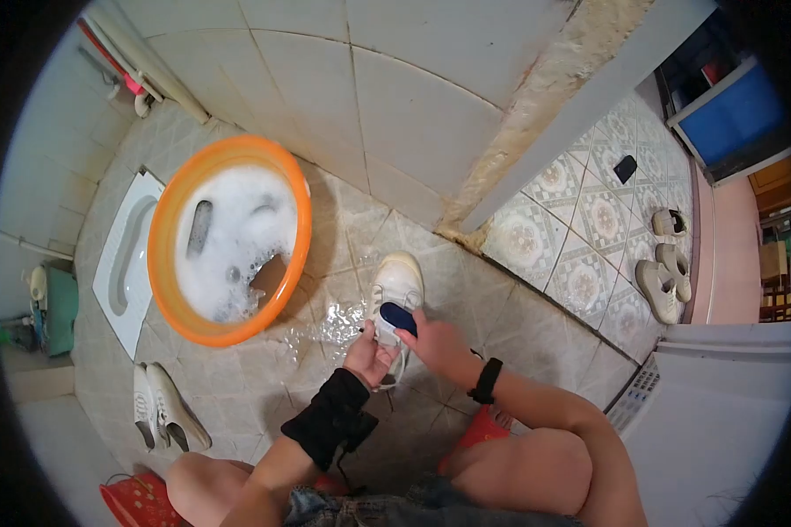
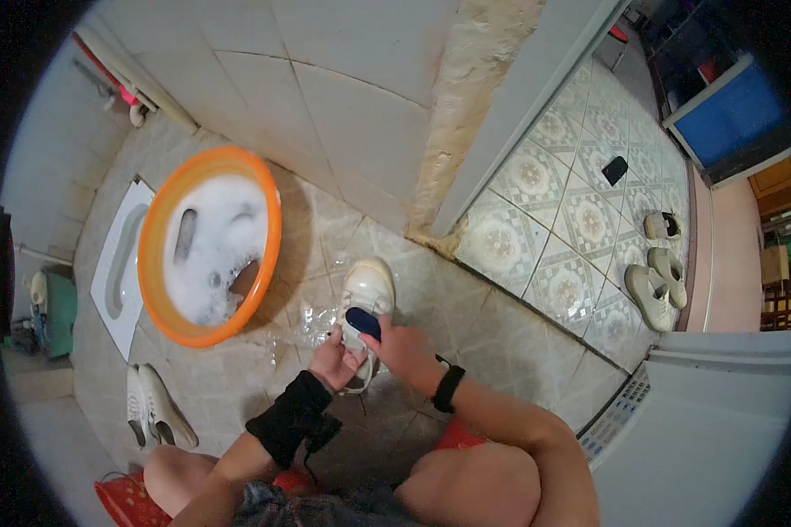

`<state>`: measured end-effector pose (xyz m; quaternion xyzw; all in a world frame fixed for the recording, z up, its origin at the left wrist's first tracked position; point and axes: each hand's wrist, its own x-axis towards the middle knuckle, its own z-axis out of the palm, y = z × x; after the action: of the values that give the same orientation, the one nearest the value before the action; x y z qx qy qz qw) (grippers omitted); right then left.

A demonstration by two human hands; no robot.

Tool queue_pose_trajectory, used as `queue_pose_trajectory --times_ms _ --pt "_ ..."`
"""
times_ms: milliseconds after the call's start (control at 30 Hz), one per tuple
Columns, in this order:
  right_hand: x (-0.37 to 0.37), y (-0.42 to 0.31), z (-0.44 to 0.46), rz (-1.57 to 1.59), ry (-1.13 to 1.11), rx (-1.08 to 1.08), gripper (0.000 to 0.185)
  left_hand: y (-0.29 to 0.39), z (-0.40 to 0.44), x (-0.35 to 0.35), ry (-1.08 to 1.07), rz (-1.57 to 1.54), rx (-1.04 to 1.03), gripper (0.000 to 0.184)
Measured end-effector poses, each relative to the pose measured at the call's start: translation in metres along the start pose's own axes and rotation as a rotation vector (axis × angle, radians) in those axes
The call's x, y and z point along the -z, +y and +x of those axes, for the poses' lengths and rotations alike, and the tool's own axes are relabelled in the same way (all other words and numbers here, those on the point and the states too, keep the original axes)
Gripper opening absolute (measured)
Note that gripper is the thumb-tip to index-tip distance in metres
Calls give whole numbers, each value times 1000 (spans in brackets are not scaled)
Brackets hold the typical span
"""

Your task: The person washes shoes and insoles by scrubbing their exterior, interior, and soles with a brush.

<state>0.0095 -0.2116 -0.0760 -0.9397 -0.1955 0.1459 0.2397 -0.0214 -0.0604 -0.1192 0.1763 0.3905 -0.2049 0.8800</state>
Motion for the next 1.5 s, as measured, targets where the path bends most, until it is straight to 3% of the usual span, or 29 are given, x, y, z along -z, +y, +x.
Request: queue_pose_trajectory --times_ms 67,167,267,400,567,633,733,833,900,933,1067,1167,1300,1367,1500 --pt "-2 -6 2 -18 -59 -36 45 5 0 7 6 21 14 47" --pt "6 -25 -13 43 -84 17 46 14 -17 -8 -166 35 107 40" --pt "6 -6 4 41 -18 60 47 7 -11 -6 -72 -101 56 44" --pt "-3 -9 -4 -100 -66 34 48 10 -8 3 -70 -4 109 47" --pt "11 -25 -17 54 -131 65 47 18 -10 0 -61 14 164 51" --pt "13 -22 -13 134 -122 62 48 18 -1 16 -306 -51 188 49" --pt "18 -23 -10 96 -190 48 48 16 -2 11 -123 44 125 45" --pt "13 -13 -2 109 -197 38 44 18 2 18 -280 -44 167 43" --pt "0 17 11 90 -44 -158 43 8 -5 3 -184 -52 119 42" --pt "6 14 11 89 -42 -154 43 6 -11 -8 -90 -55 64 42" --pt "7 4 1 -101 -88 -37 44 16 -7 1 -128 4 123 44" --pt "19 -22 -6 62 -32 18 38 18 -8 0 -134 -15 100 43" --pt "10 -6 1 -31 -77 -46 32 12 -5 0 -144 -26 98 41" --pt "8 20 15 -69 60 -64 32 10 -11 -7 -102 -12 60 41" --pt "5 11 9 -90 101 -45 33 10 -4 1 -65 -24 76 41"
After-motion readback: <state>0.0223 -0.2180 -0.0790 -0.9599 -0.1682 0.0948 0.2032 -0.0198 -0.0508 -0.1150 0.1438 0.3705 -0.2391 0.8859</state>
